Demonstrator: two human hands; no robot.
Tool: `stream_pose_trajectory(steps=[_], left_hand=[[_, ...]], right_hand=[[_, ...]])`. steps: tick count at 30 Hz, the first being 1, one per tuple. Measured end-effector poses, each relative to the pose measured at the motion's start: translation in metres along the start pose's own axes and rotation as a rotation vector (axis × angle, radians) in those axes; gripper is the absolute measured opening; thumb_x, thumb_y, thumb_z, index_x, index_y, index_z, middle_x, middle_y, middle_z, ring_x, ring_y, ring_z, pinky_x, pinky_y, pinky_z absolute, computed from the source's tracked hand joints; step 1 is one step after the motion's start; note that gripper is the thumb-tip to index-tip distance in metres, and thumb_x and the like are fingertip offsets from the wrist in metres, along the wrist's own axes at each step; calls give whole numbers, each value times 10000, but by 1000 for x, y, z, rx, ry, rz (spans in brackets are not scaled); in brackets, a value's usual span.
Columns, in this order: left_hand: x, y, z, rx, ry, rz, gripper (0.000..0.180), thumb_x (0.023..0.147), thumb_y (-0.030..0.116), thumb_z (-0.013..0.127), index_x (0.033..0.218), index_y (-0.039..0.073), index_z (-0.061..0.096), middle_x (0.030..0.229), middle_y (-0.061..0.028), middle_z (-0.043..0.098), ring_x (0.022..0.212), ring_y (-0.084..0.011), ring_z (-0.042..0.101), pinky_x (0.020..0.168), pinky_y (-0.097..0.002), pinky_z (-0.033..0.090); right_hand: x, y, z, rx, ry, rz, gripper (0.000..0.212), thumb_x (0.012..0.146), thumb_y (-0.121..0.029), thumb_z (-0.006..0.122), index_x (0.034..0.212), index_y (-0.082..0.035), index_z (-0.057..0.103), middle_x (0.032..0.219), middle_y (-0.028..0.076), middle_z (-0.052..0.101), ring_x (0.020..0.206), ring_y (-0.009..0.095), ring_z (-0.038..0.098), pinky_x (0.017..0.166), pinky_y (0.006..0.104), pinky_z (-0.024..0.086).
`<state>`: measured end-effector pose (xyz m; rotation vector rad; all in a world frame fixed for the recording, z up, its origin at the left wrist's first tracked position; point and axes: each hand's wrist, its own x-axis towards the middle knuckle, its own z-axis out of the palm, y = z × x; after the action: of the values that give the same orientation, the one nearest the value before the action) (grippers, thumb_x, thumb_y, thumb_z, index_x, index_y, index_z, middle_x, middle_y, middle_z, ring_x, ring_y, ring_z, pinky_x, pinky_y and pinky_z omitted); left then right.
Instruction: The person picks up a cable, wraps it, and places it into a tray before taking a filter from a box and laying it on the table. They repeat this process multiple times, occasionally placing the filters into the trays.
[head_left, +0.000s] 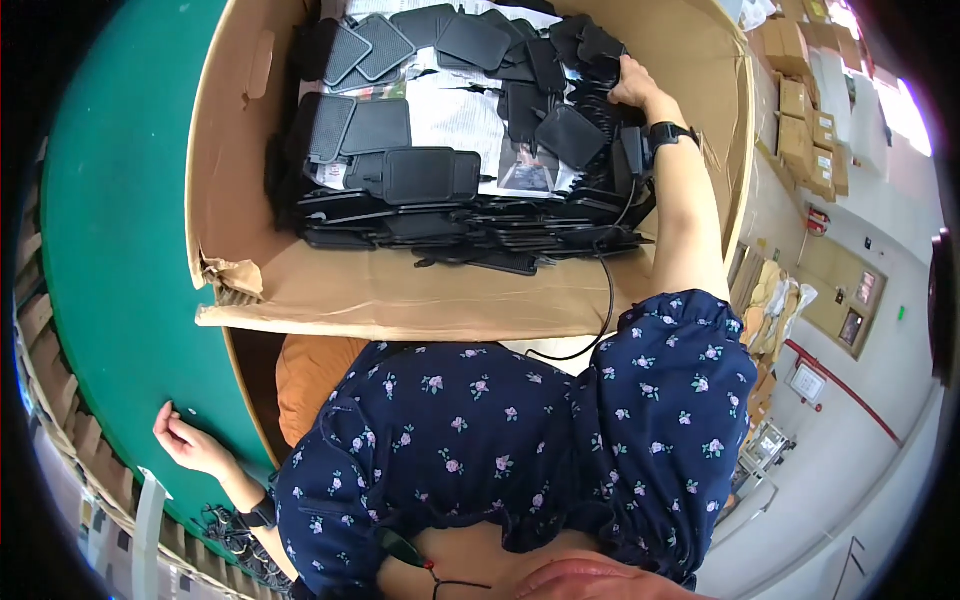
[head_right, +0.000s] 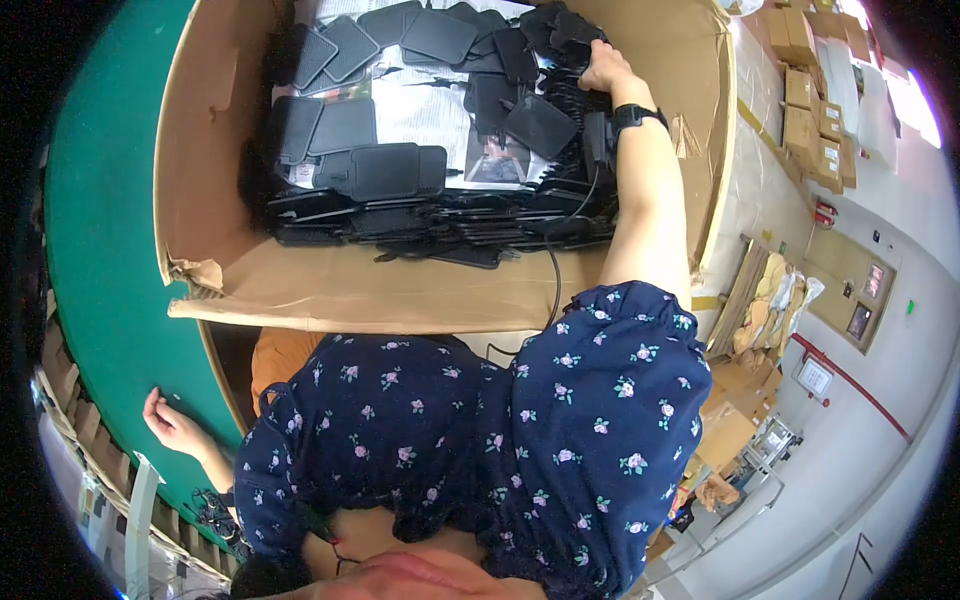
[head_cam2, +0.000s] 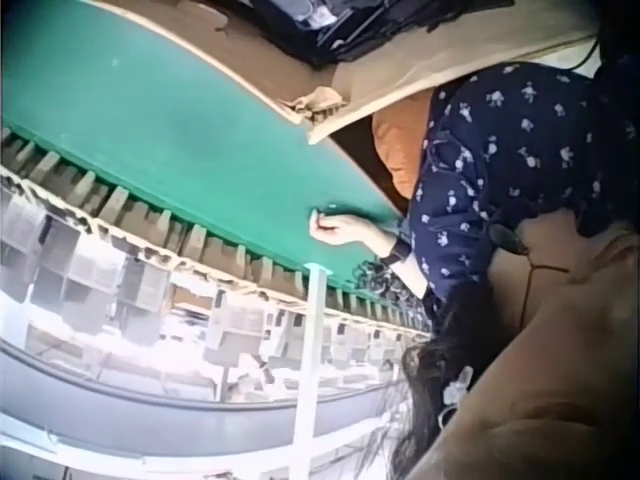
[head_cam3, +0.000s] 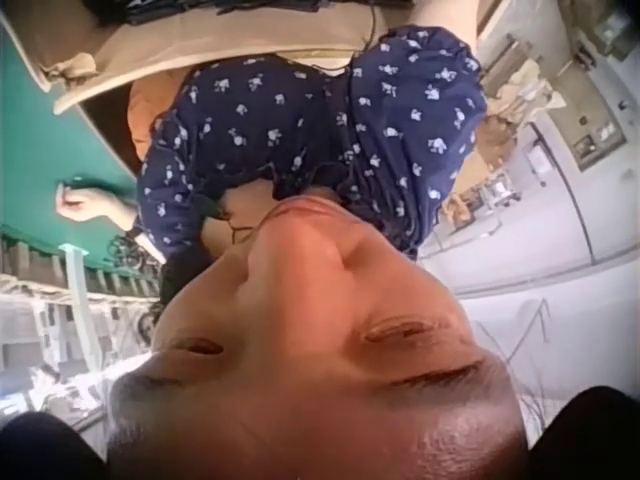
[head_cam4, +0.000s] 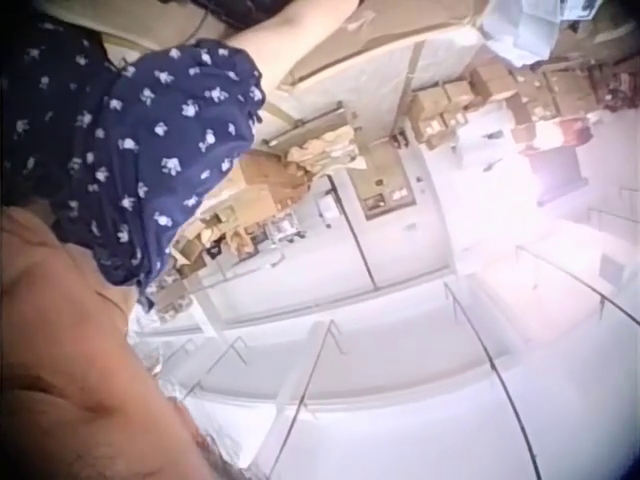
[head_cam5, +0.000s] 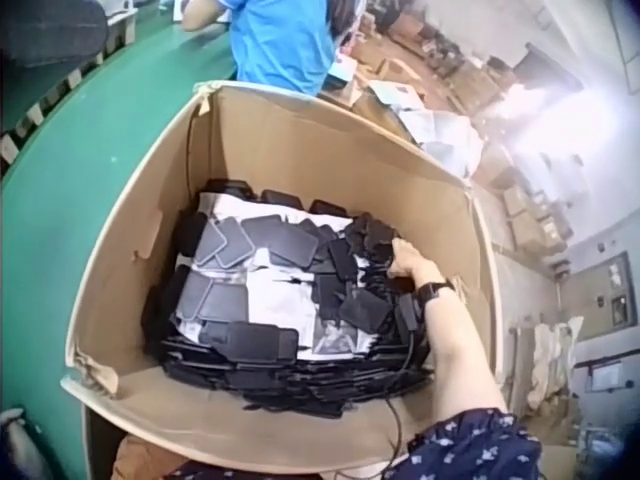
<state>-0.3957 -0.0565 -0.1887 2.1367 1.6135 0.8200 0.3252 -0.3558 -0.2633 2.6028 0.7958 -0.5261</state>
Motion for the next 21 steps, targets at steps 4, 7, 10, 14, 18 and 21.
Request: stream_pose_trajectory(steps=[4, 7, 10, 14, 18, 21], left_hand=[[-2, 0, -2, 4, 0, -15, 180, 902, 67, 423, 937, -8, 583, 902, -57, 580, 806, -133, 522, 773, -245, 427], [-2, -3, -3, -44, -13, -18, 179, 906, 67, 422, 949, -7, 580, 903, -51, 581, 809, -127, 522, 773, -240, 426], [0, -2, -4, -72, -6, -15, 179, 908, 64, 420, 959, -5, 576, 901, -43, 580, 805, -117, 519, 769, -236, 424], [0, -2, -7, -61, -4, -27, 174, 898, 54, 424, 958, 6, 580, 895, -35, 581, 785, -109, 511, 752, -228, 418], [1, 13, -6, -84, 2, -36, 160, 870, 22, 435, 926, 11, 585, 895, -40, 573, 802, -119, 515, 761, -230, 413], [2, 24, -9, -68, -9, 1, 168, 847, -12, 431, 894, 19, 589, 856, -54, 557, 777, -126, 514, 729, -229, 413]], right_hand=[[-19, -18, -6, -32, 72, -20, 825, 618, -246, 748, 1280, -7, 319, 1233, 190, 450, 1161, 351, 411, 955, 393, 371], [-32, -24, -15, -32, 62, -49, 760, 625, -255, 746, 1234, -3, 367, 1213, 193, 469, 1137, 348, 437, 937, 391, 384], [-48, -36, -11, 38, 193, -88, 740, 610, -290, 761, 1188, 5, 404, 1185, 194, 489, 1115, 342, 461, 918, 385, 398], [-53, -60, -17, 290, 405, -157, 810, 565, -353, 786, 1187, 12, 417, 1146, 210, 516, 1087, 348, 487, 906, 393, 409], [-50, -96, -50, 783, 368, -242, 820, 574, -366, 796, 1174, 52, 425, 1117, 174, 539, 1042, 256, 523, 902, 344, 407], [-92, -150, -116, 1019, 267, -344, 645, 638, -248, 774, 1128, 39, 467, 1033, 124, 572, 946, 190, 553, 828, 290, 442]])
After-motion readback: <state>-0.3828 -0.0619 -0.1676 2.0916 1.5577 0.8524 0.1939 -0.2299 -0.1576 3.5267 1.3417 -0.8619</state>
